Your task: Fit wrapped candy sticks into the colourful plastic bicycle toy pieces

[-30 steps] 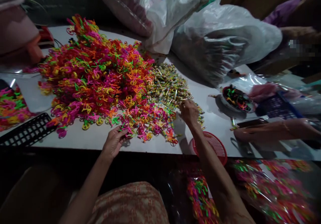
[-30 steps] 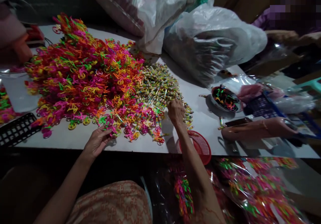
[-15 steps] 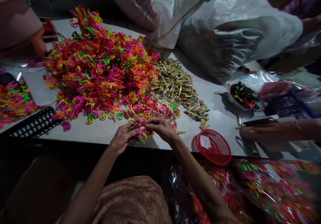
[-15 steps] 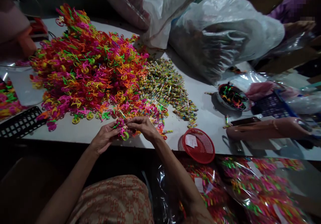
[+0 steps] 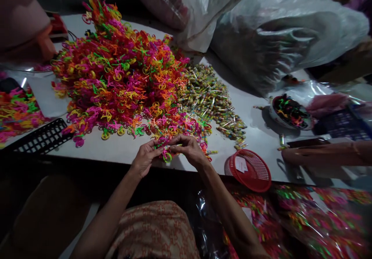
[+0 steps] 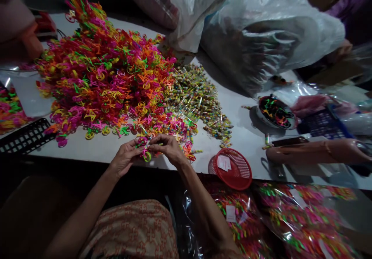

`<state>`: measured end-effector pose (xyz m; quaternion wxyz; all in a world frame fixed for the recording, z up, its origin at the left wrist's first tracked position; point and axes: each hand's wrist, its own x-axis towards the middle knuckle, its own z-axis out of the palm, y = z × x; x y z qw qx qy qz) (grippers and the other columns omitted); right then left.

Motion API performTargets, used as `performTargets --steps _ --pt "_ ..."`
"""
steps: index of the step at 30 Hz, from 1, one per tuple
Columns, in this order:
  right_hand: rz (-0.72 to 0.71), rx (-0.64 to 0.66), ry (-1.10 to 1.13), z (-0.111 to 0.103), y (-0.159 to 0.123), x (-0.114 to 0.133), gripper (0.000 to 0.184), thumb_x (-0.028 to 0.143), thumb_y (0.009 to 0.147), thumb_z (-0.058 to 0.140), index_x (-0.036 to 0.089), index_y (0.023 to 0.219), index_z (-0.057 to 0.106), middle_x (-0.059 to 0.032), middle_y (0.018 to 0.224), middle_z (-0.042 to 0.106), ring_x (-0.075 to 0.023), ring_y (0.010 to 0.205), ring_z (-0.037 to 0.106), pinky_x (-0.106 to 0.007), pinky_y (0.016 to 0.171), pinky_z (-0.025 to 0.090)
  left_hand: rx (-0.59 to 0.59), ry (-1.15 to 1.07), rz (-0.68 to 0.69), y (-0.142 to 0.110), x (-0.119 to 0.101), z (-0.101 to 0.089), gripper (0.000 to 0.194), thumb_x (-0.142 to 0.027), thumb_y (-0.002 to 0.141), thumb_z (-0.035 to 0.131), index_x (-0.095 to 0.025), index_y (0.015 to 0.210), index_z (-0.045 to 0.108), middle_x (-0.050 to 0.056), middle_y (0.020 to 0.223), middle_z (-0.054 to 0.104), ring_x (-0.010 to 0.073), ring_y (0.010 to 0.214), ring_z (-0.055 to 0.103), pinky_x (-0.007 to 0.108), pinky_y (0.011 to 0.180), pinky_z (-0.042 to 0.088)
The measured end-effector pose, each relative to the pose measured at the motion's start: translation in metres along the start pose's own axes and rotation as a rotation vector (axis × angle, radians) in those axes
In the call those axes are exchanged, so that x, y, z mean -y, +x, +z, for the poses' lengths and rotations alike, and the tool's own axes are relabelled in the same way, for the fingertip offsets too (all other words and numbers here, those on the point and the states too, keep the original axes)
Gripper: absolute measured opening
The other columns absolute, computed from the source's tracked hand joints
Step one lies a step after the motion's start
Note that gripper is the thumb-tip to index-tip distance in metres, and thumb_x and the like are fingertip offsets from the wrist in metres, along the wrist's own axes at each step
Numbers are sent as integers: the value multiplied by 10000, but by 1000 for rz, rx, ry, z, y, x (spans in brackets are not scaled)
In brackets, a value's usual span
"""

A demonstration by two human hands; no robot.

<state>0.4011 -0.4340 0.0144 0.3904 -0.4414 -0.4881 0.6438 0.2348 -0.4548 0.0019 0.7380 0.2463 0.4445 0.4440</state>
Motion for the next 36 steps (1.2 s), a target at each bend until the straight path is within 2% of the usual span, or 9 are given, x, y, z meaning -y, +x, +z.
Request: performTargets --steps 4,9,14,17,22,26,28,32,36 --pt "-156 -116 -221 6 -10 -3 135 303 663 772 187 672 703 -2 653 638 -126 631 569 -260 614 464 -66 121 94 0 8 1 387 -340 546 828 -131 821 654 0 648 676 119 543 606 242 554 504" --pt "-120 -69 -223 -5 -7 -2 189 361 670 765 193 740 714 -11 683 677 -148 631 605 -270 600 479 15 302 180 2 2 -4 366 -383 678 728 -142 941 644 41 778 689 151 691 638 256 626 512" --pt "-336 -376 -489 -29 12 10 196 363 782 656 206 881 719 -61 871 712 -209 837 649 -355 780 509 -374 1183 592 15 -21 -38 255 -221 795 546 -175 1031 632 124 1126 641 256 1103 564 389 924 464" --pt "-452 -483 -843 -39 11 11 242 306 785 645 229 1006 708 -85 1094 676 -248 1060 595 -404 927 461 -403 1616 702 27 -27 -61 353 -162 796 483 -150 1121 618 169 1186 617 322 1196 498 496 1030 349" --pt "-131 -520 -1232 -80 3 15 299 209 872 503 211 1128 658 -87 1141 646 -200 970 631 -304 820 485 -323 1830 785 46 -29 -73 326 -187 825 402 -119 1022 653 174 960 662 322 968 585 471 859 433" --pt "414 -596 -1575 -133 -2 31 304 172 878 474 179 1123 655 -121 1136 640 -230 974 628 -290 748 450 -488 1508 794 37 -37 -67 303 -214 774 455 -134 974 667 145 940 666 302 912 608 453 821 471" --pt "523 -552 -1631 -151 -1 35 253 204 877 493 164 1038 684 -134 1090 652 -247 962 627 -293 720 434 -588 1147 676 30 -40 -60 243 -241 707 543 -167 898 674 76 842 668 250 800 624 406 750 510" --pt "486 -491 -1657 -161 4 31 266 190 887 449 157 1005 684 -153 1125 633 -255 982 605 -311 734 414 -468 326 269 22 -37 -42 265 -247 519 726 -179 757 632 -24 674 638 140 594 598 264 536 518" --pt "260 -624 -1518 -150 6 25 267 252 897 444 134 994 662 -169 1018 656 -259 945 585 -339 754 416 -279 4 69 17 -24 -25 342 -186 450 777 -147 754 627 -19 668 664 107 568 606 203 500 504"
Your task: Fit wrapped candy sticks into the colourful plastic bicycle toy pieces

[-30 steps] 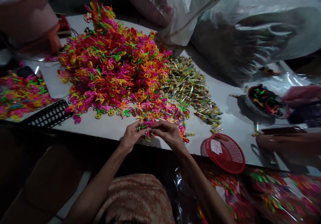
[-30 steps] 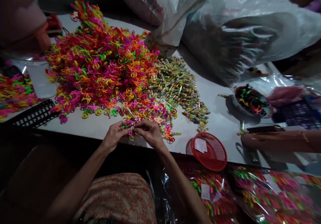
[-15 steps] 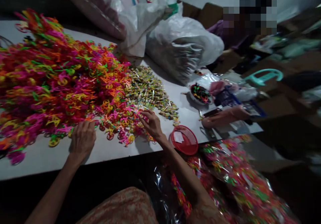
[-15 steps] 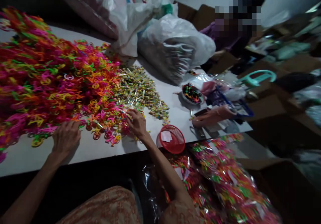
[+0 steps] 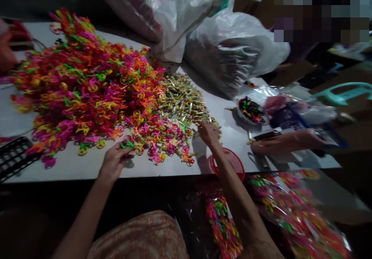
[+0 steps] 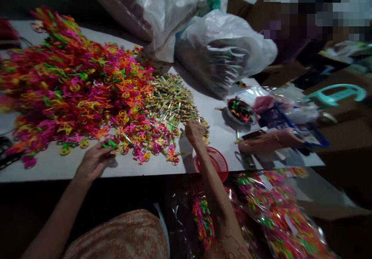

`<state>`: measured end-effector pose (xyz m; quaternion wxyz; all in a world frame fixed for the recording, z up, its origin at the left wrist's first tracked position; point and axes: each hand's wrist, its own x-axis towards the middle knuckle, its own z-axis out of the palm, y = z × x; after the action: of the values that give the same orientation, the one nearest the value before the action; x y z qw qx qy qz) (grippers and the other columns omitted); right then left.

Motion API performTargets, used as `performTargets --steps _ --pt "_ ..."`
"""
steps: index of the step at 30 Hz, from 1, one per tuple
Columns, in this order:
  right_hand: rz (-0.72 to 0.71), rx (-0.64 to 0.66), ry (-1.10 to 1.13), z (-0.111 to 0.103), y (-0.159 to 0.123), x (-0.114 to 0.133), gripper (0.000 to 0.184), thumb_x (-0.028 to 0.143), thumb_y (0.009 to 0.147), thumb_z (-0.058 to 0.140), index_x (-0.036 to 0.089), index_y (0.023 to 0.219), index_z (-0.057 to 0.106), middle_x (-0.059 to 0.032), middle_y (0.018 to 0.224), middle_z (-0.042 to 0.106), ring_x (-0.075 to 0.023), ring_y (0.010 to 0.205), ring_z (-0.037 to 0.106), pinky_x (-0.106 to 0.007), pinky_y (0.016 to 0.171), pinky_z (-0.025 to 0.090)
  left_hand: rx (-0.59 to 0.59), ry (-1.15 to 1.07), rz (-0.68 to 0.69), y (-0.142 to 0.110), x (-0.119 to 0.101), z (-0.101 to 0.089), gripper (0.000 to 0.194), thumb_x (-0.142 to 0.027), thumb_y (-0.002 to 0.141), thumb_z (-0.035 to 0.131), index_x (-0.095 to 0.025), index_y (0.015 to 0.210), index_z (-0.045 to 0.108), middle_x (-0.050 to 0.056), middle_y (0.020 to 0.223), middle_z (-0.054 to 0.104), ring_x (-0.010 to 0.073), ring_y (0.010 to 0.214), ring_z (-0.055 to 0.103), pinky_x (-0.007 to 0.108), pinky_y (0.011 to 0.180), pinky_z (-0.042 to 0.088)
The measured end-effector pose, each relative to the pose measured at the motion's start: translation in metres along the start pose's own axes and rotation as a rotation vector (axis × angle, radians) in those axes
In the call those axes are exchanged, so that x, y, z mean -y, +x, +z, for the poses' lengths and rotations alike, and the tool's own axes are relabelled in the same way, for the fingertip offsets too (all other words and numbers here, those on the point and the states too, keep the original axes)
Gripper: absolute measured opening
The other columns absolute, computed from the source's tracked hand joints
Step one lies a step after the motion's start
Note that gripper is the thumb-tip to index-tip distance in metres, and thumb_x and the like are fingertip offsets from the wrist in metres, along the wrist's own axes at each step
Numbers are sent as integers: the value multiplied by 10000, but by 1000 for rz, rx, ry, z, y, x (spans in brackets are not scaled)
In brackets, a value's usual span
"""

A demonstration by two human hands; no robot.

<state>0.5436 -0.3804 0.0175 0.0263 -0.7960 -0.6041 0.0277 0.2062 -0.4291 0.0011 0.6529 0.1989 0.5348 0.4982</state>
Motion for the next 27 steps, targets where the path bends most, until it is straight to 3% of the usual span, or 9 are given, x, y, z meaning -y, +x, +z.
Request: performTargets --steps 2,3,7,10,13,17,22,27 --pt "-47 -50 351 2 -11 14 261 331 876 502 139 964 654 -123 883 667 -224 832 592 -326 716 432 42 -35 -19 -5 6 5 377 -190 448 802 -133 782 635 -7 662 672 109 573 616 210 528 514" --pt "-95 -3 568 3 -20 24 274 379 851 544 147 948 653 -89 824 662 -200 768 589 -313 685 440 63 -45 -17 -7 9 8 392 -195 450 812 -129 794 637 -2 662 676 112 578 622 217 549 520" --pt "-244 459 1266 6 -66 79 324 482 724 683 171 819 680 -2 655 622 -121 582 538 -255 567 433 147 -71 -13 -17 12 16 432 -206 444 841 -125 817 638 4 681 691 108 588 631 224 597 531" --pt "-202 618 1494 9 -90 112 290 452 689 730 172 755 692 14 595 618 -97 531 525 -237 544 427 216 -54 -32 -24 9 18 449 -225 464 846 -123 859 656 17 724 711 114 586 637 229 576 535" --pt "-173 706 1584 11 -94 123 276 431 659 766 170 723 702 16 576 629 -93 523 542 -230 542 439 269 -6 -45 -26 5 16 459 -253 485 848 -123 886 667 25 723 715 128 567 638 238 532 533" --pt "-155 790 1643 14 -91 120 289 422 609 809 179 738 724 14 592 650 -93 513 560 -229 538 457 312 28 -75 -26 4 12 459 -271 491 851 -126 889 674 30 712 717 137 561 644 245 533 535" --pt "-188 745 1602 14 -90 118 271 388 595 826 183 755 750 -5 630 675 -118 555 604 -255 571 496 348 -1 -113 -26 6 11 456 -289 480 862 -136 869 681 34 726 726 142 591 663 240 570 546" --pt "-314 667 1485 7 -92 117 232 405 656 788 197 756 759 -16 652 673 -129 572 616 -263 567 503 303 56 -87 -24 9 11 429 -285 460 864 -122 808 673 24 654 703 132 530 637 230 522 526"
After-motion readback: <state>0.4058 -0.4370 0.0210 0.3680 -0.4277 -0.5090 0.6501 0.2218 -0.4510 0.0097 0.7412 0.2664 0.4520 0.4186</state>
